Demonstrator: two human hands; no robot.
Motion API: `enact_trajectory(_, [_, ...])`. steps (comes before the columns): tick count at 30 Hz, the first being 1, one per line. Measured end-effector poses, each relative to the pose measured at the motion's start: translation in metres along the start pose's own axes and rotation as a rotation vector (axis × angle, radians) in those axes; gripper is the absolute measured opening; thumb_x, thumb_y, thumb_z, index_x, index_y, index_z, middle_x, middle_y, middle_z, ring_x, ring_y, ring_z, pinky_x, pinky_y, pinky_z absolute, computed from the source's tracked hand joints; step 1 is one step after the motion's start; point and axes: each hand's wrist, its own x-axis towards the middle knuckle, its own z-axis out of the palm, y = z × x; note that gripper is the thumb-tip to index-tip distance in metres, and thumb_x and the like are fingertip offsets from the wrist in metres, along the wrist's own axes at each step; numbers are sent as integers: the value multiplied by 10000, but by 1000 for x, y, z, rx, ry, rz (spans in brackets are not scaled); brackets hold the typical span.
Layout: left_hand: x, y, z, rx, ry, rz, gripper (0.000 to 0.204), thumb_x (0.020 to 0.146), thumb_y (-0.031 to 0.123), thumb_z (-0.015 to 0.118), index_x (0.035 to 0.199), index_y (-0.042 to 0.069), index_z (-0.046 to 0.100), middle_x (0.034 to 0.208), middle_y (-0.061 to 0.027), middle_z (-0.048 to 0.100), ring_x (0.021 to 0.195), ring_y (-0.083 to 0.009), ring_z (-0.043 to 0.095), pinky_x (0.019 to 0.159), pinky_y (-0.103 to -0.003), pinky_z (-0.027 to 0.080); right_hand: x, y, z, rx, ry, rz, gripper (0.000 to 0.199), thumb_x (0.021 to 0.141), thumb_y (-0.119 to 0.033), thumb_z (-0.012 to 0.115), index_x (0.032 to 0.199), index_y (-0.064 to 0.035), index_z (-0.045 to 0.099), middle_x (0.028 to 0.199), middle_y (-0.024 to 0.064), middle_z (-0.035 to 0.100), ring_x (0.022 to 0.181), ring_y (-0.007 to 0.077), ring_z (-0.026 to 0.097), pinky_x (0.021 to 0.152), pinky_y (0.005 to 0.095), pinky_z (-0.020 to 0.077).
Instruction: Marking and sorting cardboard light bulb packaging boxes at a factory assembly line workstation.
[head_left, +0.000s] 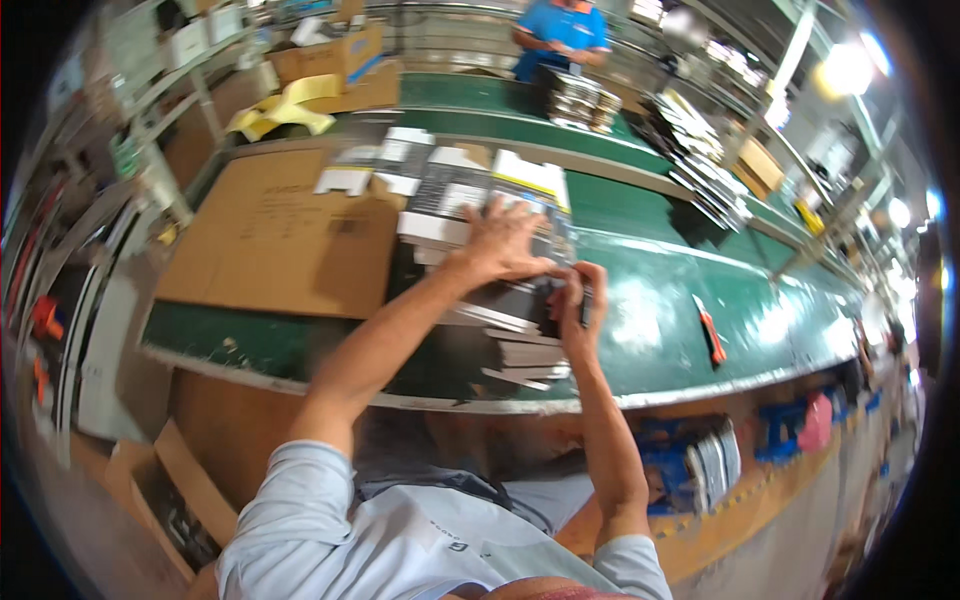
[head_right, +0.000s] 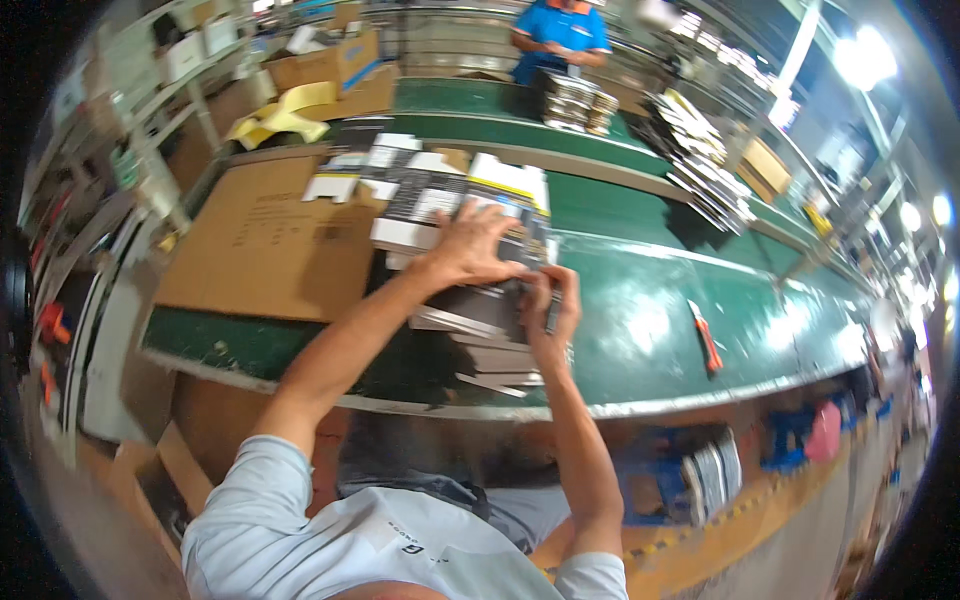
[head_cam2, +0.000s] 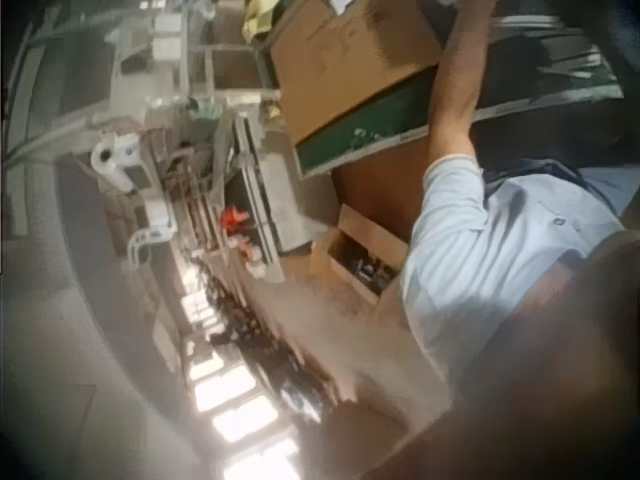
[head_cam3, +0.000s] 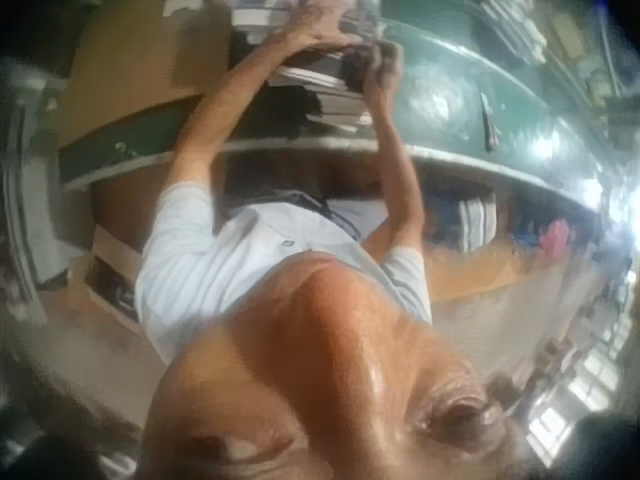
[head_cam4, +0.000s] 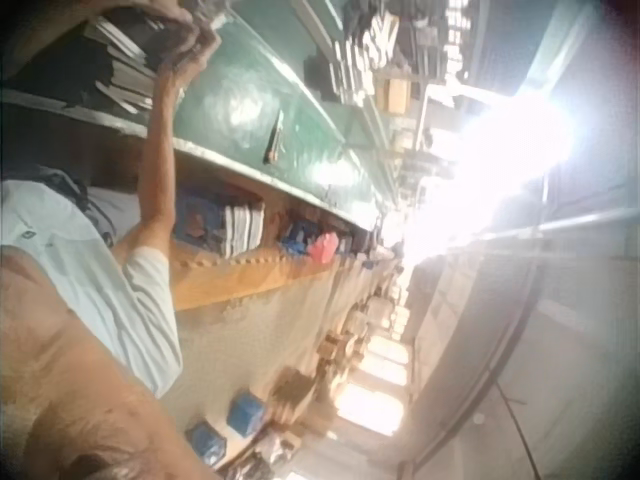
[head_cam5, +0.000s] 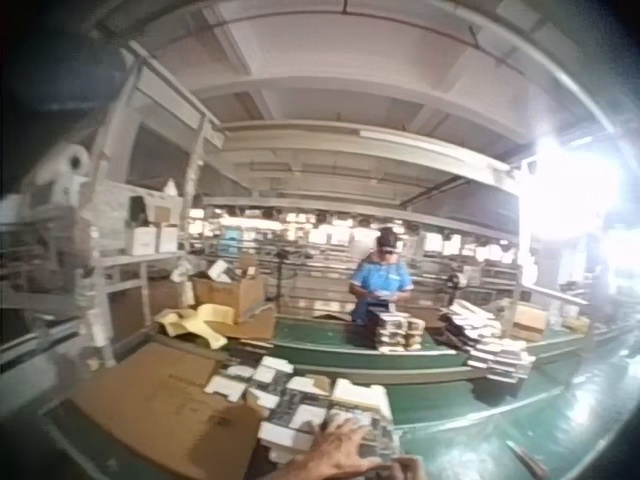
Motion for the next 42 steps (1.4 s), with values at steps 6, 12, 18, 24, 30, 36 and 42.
enact_trajectory(6, [9, 14, 15, -35, 22, -24, 843, 666, 528, 730, 1397, 140, 572, 1496, -108, 447, 1427, -414, 304, 1047, -841, 147, -2, 3, -5, 123, 42, 106, 109, 1006, -62, 545, 1102, -37, 501, 850, 69, 608, 584, 80, 560, 442, 204, 452])
enact_trajectory(12, [4, 1, 22, -90, 40, -11, 784, 651, 431, 720, 1362, 127, 591, 1485, -112, 451, 1434, -402, 288, 1043, -823, 158, -5, 0, 4, 83, -5, 118, 100, 991, -32, 559, 1077, -37, 509, 833, 59, 612, 585, 75, 566, 437, 191, 438])
enact_trajectory(18, [-1, -1, 21, -103, 219, 72, 607, 654, 378, 736, 1220, 172, 659, 1370, -77, 580, 1332, -309, 486, 1069, -623, 310, -6, 0, -7, 18, -30, -24, 140, 1002, -114, 567, 1135, -68, 567, 816, 8, 561, 641, 69, 549, 521, 220, 454])
enact_trajectory(24, [-7, -5, 19, -162, 274, 147, 620, 662, 231, 726, 1263, 107, 633, 1429, -134, 534, 1357, -349, 456, 1138, -519, 298, 1, -3, -3, 32, -63, 79, 110, 1014, -103, 571, 1117, -65, 584, 883, 25, 651, 654, 66, 551, 549, 234, 473])
enact_trajectory(30, [-15, -10, 15, -163, 345, 264, 566, 714, 131, 655, 1275, 67, 616, 1430, -168, 519, 1363, -368, 455, 1166, -491, 324, 5, -6, 3, -225, -197, -243, 166, 935, -18, 651, 1069, -65, 566, 1120, 176, 735, 993, 295, 731, 788, 376, 561])
enact_trajectory(36, [-59, -36, -3, -150, 306, 392, 480, 740, -15, 571, 1215, 33, 616, 1402, -183, 537, 1297, -392, 514, 1119, -467, 406, 0, -9, 1, -259, -189, -206, 190, 894, 4, 681, 1032, -53, 564, 1130, 188, 729, 1052, 342, 716, 821, 397, 567])
enact_trajectory(42, [-129, -73, -31, 97, 709, 214, 305, 767, -17, 653, 1062, 55, 681, 1089, -121, 655, 1067, -329, 608, 886, -418, 495, -1, -9, -2, -243, -166, -240, 175, 896, 2, 683, 1020, -45, 567, 1120, 188, 733, 1023, 325, 727, 822, 363, 561])
